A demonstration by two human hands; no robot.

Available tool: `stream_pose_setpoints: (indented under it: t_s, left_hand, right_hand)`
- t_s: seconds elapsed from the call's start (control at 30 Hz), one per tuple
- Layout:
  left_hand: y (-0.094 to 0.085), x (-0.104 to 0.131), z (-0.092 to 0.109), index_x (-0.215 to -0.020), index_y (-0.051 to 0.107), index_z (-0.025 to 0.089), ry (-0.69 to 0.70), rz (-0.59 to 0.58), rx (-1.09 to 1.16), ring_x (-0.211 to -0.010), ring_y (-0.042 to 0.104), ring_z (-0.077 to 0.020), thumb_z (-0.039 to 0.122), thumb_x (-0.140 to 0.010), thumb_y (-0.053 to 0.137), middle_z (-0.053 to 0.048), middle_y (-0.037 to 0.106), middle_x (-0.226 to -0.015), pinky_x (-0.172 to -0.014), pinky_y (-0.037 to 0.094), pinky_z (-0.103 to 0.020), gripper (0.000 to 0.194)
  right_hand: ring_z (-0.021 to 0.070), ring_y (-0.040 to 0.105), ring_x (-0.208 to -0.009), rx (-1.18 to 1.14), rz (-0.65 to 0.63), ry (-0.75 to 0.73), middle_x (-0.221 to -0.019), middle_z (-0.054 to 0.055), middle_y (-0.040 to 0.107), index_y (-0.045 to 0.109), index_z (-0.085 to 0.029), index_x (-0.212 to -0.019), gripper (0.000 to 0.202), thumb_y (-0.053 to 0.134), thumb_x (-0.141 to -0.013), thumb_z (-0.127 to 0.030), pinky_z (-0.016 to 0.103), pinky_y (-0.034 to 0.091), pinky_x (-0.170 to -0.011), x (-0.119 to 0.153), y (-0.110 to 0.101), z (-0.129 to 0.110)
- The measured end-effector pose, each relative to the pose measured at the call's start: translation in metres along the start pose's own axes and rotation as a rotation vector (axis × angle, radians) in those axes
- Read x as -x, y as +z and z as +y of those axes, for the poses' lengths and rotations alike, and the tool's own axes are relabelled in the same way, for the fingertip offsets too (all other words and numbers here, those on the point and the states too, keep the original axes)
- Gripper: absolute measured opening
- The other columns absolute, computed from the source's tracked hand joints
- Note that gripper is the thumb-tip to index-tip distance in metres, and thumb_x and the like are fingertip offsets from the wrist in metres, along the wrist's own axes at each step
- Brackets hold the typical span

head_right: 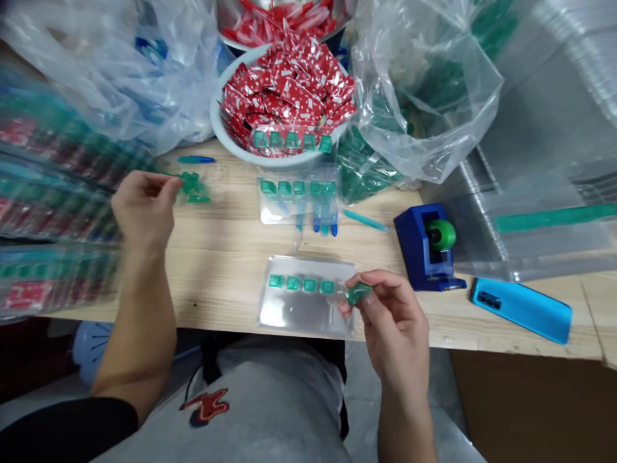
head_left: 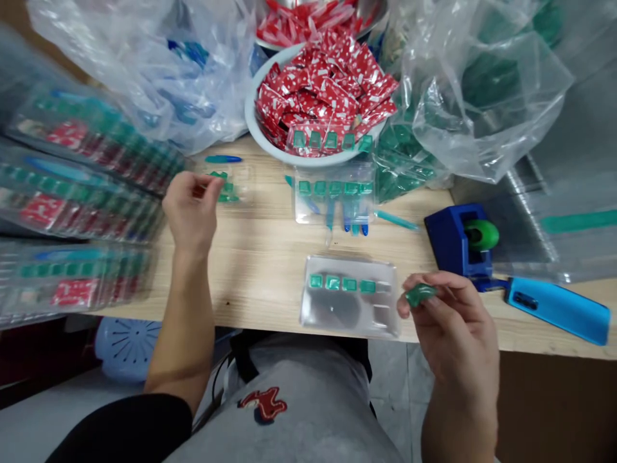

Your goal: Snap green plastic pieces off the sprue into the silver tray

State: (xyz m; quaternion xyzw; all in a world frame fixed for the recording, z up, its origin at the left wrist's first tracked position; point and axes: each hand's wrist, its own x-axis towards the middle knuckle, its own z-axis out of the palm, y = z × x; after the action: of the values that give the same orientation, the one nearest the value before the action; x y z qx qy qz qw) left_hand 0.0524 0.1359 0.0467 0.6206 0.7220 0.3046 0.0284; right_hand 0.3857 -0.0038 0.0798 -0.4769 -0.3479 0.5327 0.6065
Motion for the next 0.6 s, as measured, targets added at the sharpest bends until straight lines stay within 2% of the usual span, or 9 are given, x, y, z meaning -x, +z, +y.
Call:
stream_pose_setpoints:
  t_s: [0.03,0.1,0.17,0.23,0.33,0.4,0.47,0.53,0.6]
  left_hand:
    - [0.001,-0.010,-0.008,-0.063,0.047,0.015,-0.013,0.002,-0.051,-0.085,0.062,-0.0109,0.050,-0.090,0.055,0.008,0.048,-0.067,-0.061,0.040,-0.031,0.045]
    - [0.001,-0.019,-0.014,-0.063,0.048,0.014,-0.013,-0.032,-0.096,-0.105,0.059,-0.0201,0.045,-0.091,0.057,0.002,0.051,-0.073,-0.065,0.036,-0.039,0.044]
    - [-0.001,-0.015,-0.007,-0.069,0.052,0.011,0.016,-0.090,-0.103,-0.123,0.051,-0.0275,0.033,-0.096,0.052,-0.002,0.056,-0.085,-0.068,0.032,-0.045,0.035]
    - [-0.004,0.001,0.012,-0.078,0.055,0.011,0.097,-0.139,-0.053,-0.131,0.045,-0.0285,0.021,-0.099,0.043,-0.002,0.060,-0.093,-0.071,0.034,-0.049,0.026]
    - [-0.011,0.039,0.055,-0.095,0.062,0.016,0.326,-0.132,0.221,-0.120,0.055,-0.0198,0.019,-0.099,0.043,0.002,0.064,-0.099,-0.089,0.041,-0.051,0.019]
    - [-0.017,0.069,0.087,-0.104,0.062,0.018,0.450,-0.219,0.392,-0.104,0.062,-0.0141,0.024,-0.099,0.048,0.001,0.067,-0.104,-0.090,0.048,-0.039,0.016]
    - [-0.022,0.097,0.111,-0.104,0.063,0.019,0.592,-0.428,0.482,-0.095,0.063,-0.0119,0.023,-0.100,0.049,0.000,0.068,-0.099,-0.082,0.052,-0.029,0.015]
    - [-0.026,0.117,0.124,-0.104,0.062,0.016,0.689,-0.595,0.436,-0.090,0.063,-0.0143,0.021,-0.099,0.049,-0.002,0.068,-0.096,-0.078,0.052,-0.029,0.015]
    - [-0.027,0.129,0.124,-0.103,0.062,0.014,0.750,-0.669,0.302,-0.085,0.062,-0.0179,0.020,-0.100,0.046,-0.005,0.068,-0.092,-0.074,0.052,-0.032,0.017]
  right_hand:
    - [0.0107,0.066,-0.060,-0.001,0.012,0.007,-0.082,0.000,0.073,0.073,-0.026,-0.092,0.020,0.062,-0.083,-0.012,0.023,0.056,-0.054,0.000,-0.001,0.000]
    - [0.0095,0.065,-0.059,0.003,0.027,0.027,-0.081,-0.001,0.071,0.075,-0.026,-0.090,0.019,0.064,-0.082,-0.013,0.022,0.055,-0.054,0.002,-0.001,0.000]
    - [0.0091,0.065,-0.059,0.019,0.020,0.053,-0.079,-0.001,0.070,0.076,-0.027,-0.092,0.018,0.066,-0.082,-0.015,0.022,0.056,-0.056,0.004,-0.002,0.000]
    - [0.0093,0.067,-0.061,0.050,0.003,0.077,-0.077,-0.002,0.069,0.076,-0.029,-0.096,0.019,0.068,-0.083,-0.017,0.022,0.057,-0.060,0.006,-0.003,0.002]
    - [0.0089,0.069,-0.066,0.135,0.004,0.081,-0.076,-0.003,0.067,0.075,-0.032,-0.103,0.025,0.069,-0.084,-0.016,0.022,0.059,-0.068,0.010,-0.003,0.006]
    - [0.0079,0.070,-0.069,0.179,0.008,0.055,-0.079,-0.004,0.067,0.075,-0.032,-0.102,0.025,0.069,-0.084,-0.014,0.020,0.058,-0.069,0.012,0.001,0.009]
    - [0.0074,0.070,-0.072,0.190,-0.006,0.019,-0.086,-0.003,0.067,0.075,-0.030,-0.098,0.023,0.068,-0.085,-0.013,0.019,0.057,-0.070,0.014,0.006,0.011]
    - [0.0076,0.070,-0.075,0.182,-0.019,-0.015,-0.090,-0.003,0.067,0.074,-0.029,-0.097,0.021,0.066,-0.087,-0.012,0.020,0.057,-0.071,0.015,0.010,0.012]
    - [0.0080,0.071,-0.077,0.173,-0.014,-0.027,-0.091,-0.003,0.069,0.074,-0.029,-0.099,0.023,0.066,-0.087,-0.012,0.019,0.058,-0.073,0.016,0.011,0.012]
